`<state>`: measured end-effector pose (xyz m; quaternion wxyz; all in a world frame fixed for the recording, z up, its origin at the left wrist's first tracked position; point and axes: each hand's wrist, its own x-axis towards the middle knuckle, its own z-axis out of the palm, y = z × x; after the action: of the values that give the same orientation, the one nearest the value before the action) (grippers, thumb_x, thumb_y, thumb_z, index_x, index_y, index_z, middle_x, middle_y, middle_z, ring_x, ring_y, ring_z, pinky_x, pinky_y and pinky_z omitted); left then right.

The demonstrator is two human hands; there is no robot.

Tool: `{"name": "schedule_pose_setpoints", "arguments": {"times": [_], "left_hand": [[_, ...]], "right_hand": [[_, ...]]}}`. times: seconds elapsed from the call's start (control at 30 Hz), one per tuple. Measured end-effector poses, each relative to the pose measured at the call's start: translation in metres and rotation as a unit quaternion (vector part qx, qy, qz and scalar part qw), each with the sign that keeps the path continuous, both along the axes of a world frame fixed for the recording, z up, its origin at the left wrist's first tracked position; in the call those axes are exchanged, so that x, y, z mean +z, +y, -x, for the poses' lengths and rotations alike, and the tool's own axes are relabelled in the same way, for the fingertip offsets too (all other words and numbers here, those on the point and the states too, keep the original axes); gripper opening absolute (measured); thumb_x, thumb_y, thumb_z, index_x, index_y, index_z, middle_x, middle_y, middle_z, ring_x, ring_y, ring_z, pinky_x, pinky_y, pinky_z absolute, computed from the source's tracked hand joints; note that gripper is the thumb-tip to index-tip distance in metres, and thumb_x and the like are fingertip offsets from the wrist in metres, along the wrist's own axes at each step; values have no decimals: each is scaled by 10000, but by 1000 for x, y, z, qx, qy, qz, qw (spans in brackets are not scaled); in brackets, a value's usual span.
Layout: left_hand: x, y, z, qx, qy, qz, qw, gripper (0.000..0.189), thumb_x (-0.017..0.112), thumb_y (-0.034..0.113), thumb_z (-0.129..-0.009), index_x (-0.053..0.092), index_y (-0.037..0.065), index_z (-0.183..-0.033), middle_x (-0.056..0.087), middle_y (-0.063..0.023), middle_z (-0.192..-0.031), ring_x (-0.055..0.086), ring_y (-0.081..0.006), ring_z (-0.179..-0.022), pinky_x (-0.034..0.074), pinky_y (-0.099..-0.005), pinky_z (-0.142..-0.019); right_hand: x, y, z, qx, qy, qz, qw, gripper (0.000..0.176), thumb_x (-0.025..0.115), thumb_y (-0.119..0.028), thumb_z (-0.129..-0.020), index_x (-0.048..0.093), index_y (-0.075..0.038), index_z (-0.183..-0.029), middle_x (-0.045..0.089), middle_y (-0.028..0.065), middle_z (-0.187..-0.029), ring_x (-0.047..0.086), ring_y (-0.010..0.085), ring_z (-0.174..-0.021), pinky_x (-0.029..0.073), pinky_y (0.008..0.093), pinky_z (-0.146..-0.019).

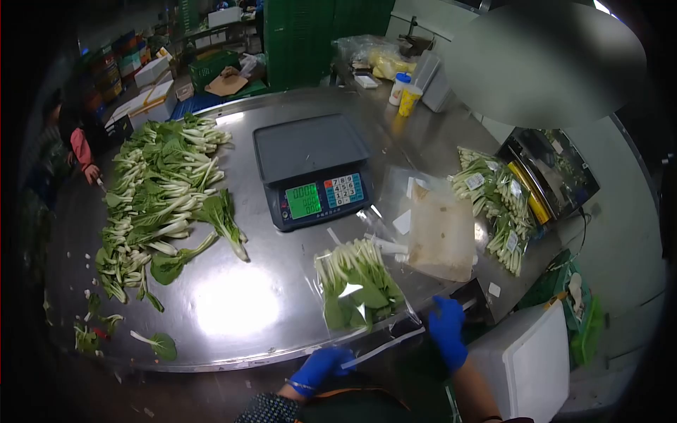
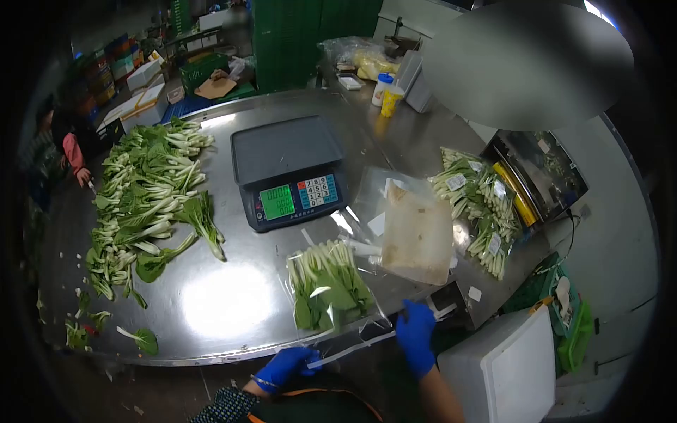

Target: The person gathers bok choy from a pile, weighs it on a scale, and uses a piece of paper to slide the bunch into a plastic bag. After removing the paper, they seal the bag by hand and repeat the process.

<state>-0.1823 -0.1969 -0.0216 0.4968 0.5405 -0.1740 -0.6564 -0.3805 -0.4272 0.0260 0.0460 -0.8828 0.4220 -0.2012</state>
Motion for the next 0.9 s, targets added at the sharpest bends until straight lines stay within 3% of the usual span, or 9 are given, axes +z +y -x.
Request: {"name": "schedule_pose_setpoints", "arguments": {"times": [0.1, 0.2, 0.37, 0.43, 0.53, 0.57, 0.77, 0.83, 0.9], "left_hand": [[-16, 11, 10, -129, -530, 159, 823, 139, 599, 137, -717, 608, 71, -838, 597, -95, -762, 568, -185, -649, 446, -289, -591], [4, 14, 28, 52, -228, -37, 971, 106, 563, 133, -738, 597, 55, -801, 572, -85, -715, 549, -176, -620, 435, -282, -570], [-29, 23, 37, 121, -142, -34, 982, 139, 539, 156, -761, 608, 53, -824, 565, -72, -712, 545, -144, -630, 426, -268, -548], [-28, 25, 37, 149, -123, -43, 980, 144, 539, 156, -765, 614, 57, -837, 573, -71, -729, 544, -137, -635, 424, -266, -544], [-28, 19, 41, 159, -73, -108, 979, 161, 531, 144, -777, 613, 42, -870, 588, -73, -758, 545, -136, -644, 432, -262, -565], [-24, 21, 45, 157, -142, -66, 975, 175, 533, 159, -783, 612, 31, -872, 588, -68, -760, 540, -128, -645, 435, -258, -576], [-4, 24, 41, 162, -165, -58, 971, 222, 596, 174, -725, 597, 30, -894, 587, -139, -781, 580, -262, -683, 460, -322, -616], [-20, 29, 45, 125, -324, 30, 937, 176, 598, 138, -712, 582, 42, -858, 563, -170, -753, 562, -332, -702, 459, -356, -620], [-21, 29, 36, 93, -280, 7, 955, 158, 612, 152, -708, 575, 62, -833, 550, -155, -726, 555, -334, -679, 449, -387, -603]], "right_hand": [[42, 5, -61, 135, -207, -219, 944, 452, 609, -117, -711, 525, -90, -1155, 552, 86, -702, 546, 233, -637, 439, 364, -660], [120, -50, -145, 163, -318, -197, 913, 449, 547, -125, -759, 486, -105, -1203, 550, 77, -693, 550, 162, -620, 457, 306, -606], [176, -74, -186, 216, -281, -203, 913, 335, 583, -149, -760, 534, -71, -1082, 579, 94, -755, 559, 165, -668, 465, 307, -644], [116, -21, -166, 324, -303, -363, 819, 218, 604, -165, -766, 590, -64, -958, 593, 109, -831, 566, 201, -750, 455, 321, -685], [22, 74, -101, 434, -35, -455, 777, 255, 604, -147, -750, 587, -96, -1000, 589, 91, -944, 561, 227, -891, 459, 333, -733], [-3, 96, -85, 501, 6, -235, 833, 217, 598, -127, -720, 614, -93, -934, 593, 118, -896, 572, 278, -810, 462, 362, -696], [-49, 137, -48, 325, -76, -352, 875, 180, 583, -126, -744, 621, -83, -915, 604, 112, -873, 578, 263, -794, 453, 349, -730], [-41, 134, -38, 272, -138, -590, 748, 180, 563, -136, -782, 603, -34, -924, 599, 126, -869, 580, 237, -842, 444, 318, -781], [1, 124, -44, 191, -74, -654, 729, 231, 561, -179, -820, 599, -41, -1002, 608, 101, -901, 573, 182, -879, 434, 299, -808]]}}
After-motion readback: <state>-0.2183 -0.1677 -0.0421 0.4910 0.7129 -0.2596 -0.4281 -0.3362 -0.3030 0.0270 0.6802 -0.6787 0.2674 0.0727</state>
